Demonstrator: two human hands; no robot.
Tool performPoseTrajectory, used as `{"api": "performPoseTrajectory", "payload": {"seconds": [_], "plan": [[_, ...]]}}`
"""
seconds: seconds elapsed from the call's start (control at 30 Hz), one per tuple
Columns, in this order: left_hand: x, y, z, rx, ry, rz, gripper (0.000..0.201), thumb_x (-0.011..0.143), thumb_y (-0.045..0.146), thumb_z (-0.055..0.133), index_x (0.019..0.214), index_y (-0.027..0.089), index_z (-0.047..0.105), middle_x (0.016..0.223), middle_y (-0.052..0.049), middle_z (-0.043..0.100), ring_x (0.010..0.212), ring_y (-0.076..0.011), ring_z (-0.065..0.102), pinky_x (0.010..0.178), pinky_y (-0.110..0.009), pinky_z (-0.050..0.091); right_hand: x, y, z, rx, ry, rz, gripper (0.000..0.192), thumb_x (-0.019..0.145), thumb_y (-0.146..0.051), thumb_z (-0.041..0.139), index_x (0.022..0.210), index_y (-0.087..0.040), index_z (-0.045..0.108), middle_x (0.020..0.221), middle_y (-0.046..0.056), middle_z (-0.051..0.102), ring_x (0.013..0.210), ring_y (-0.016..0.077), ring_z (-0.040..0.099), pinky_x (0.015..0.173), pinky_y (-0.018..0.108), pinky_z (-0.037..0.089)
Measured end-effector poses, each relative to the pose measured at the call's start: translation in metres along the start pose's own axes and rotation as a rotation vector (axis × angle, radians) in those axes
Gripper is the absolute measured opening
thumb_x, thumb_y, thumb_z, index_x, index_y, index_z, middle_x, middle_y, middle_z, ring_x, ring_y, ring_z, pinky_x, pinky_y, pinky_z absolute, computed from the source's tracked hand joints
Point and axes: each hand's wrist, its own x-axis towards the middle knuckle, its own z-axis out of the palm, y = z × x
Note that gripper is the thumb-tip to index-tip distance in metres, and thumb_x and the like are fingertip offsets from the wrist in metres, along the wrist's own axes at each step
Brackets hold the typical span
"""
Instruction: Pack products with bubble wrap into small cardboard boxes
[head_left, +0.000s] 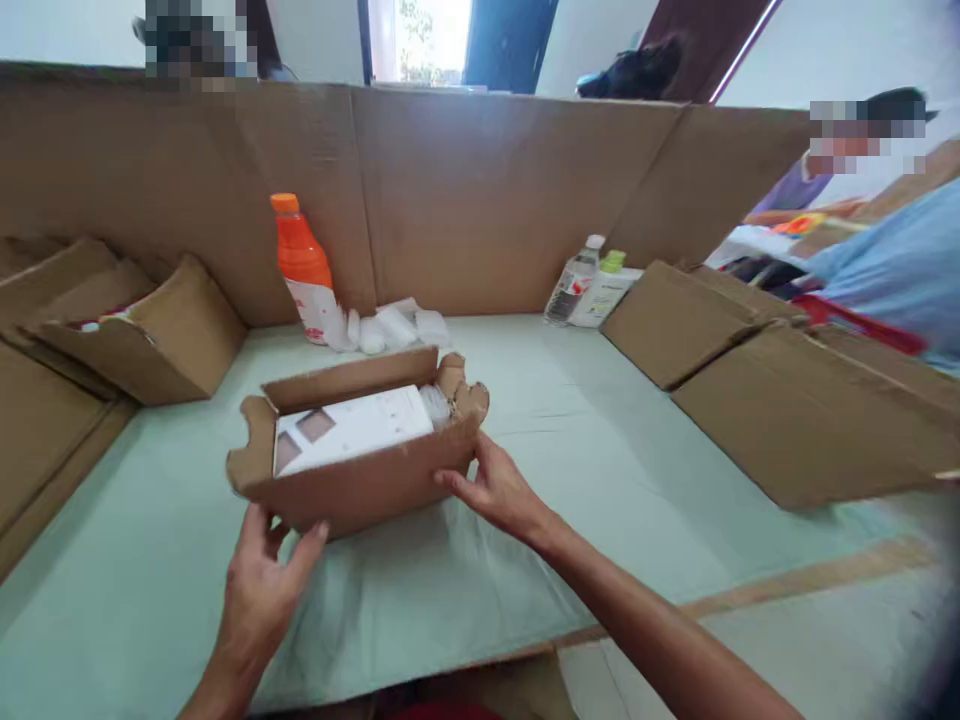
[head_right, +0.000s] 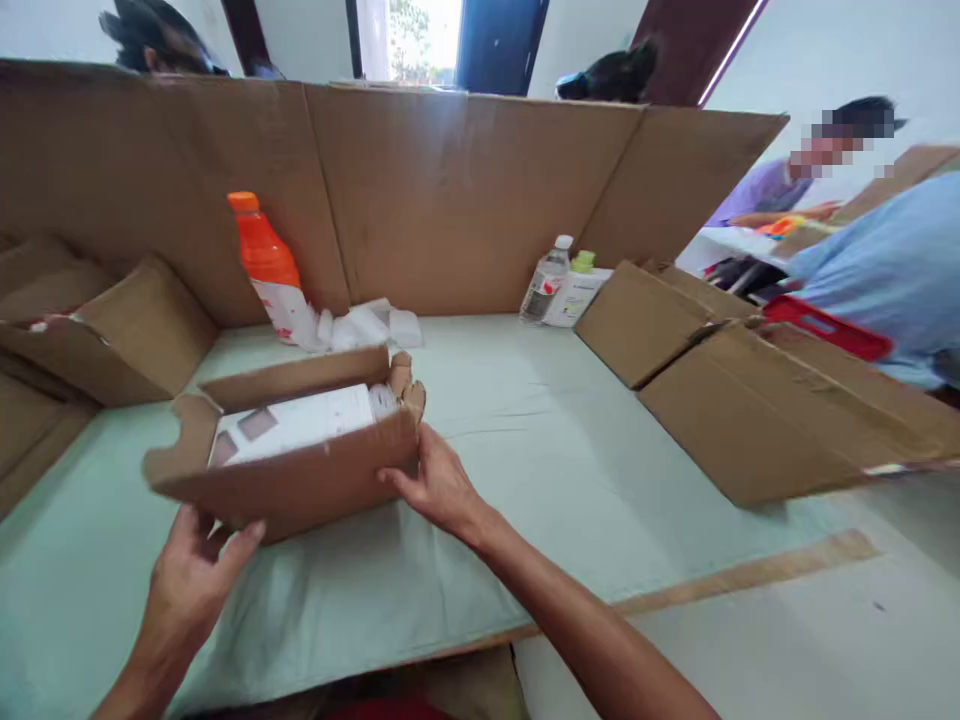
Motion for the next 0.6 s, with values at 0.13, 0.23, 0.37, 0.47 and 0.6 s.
{"api": "performPoseTrajectory", "payload": {"seconds": [0.13, 0.23, 0.37, 0.47, 0.6], "plan": [[0.015, 0.027, 0.041, -0.094, -0.045, 0.098, 0.053, 0.071, 0.043, 0.071, 0.115, 0.019, 0.055, 0.112, -0.009, 0.066, 0.098, -0.0236, 0.066, 0.091, -0.040, 0.054, 0.005, 0.014, -0.022, 0.006, 0.072, 0.034, 0.044, 0.079, -0.050, 0.064, 0.106, -0.016, 0.061, 0.100, 0.013, 0.074, 0.085, 0.0275, 0.068, 0.076, 0.041, 0.055], [0.003, 0.022, 0.058, -0.131, -0.129, 0.196, 0.057, 0.074, 0.034, 0.068, 0.127, 0.018, 0.053, 0.120, -0.012, 0.065, 0.105, -0.0251, 0.066, 0.096, -0.043, 0.054, -0.005, 0.036, -0.036, -0.013, 0.112, 0.072, 0.044, 0.078, -0.056, 0.065, 0.101, -0.018, 0.063, 0.098, 0.014, 0.076, 0.086, 0.0313, 0.071, 0.074, 0.042, 0.057], [-0.018, -0.008, 0.049, -0.086, -0.073, 0.233, 0.064, 0.079, 0.026, 0.065, 0.140, 0.021, 0.049, 0.135, -0.016, 0.060, 0.124, -0.0289, 0.059, 0.106, -0.046, 0.049, 0.009, 0.055, -0.031, -0.001, 0.051, 0.057, 0.049, 0.079, -0.061, 0.069, 0.104, -0.020, 0.065, 0.107, 0.016, 0.076, 0.096, 0.0348, 0.072, 0.076, 0.042, 0.059], [-0.024, -0.027, 0.017, -0.064, 0.102, 0.163, 0.068, 0.083, 0.030, 0.064, 0.147, 0.021, 0.041, 0.143, -0.017, 0.054, 0.128, -0.0299, 0.056, 0.110, -0.048, 0.045, 0.050, 0.035, 0.010, 0.058, -0.102, -0.062, 0.055, 0.080, -0.062, 0.068, 0.112, -0.018, 0.065, 0.115, 0.016, 0.074, 0.104, 0.0353, 0.069, 0.082, 0.044, 0.059], [-0.001, -0.028, -0.041, -0.093, 0.348, 0.104, 0.068, 0.085, 0.035, 0.064, 0.147, 0.022, 0.039, 0.140, -0.015, 0.056, 0.128, -0.0294, 0.056, 0.111, -0.049, 0.043, 0.126, -0.026, 0.102, 0.194, -0.364, -0.308, 0.067, 0.080, -0.060, 0.066, 0.128, -0.014, 0.058, 0.127, 0.017, 0.069, 0.116, 0.0343, 0.063, 0.097, 0.047, 0.053]]}}
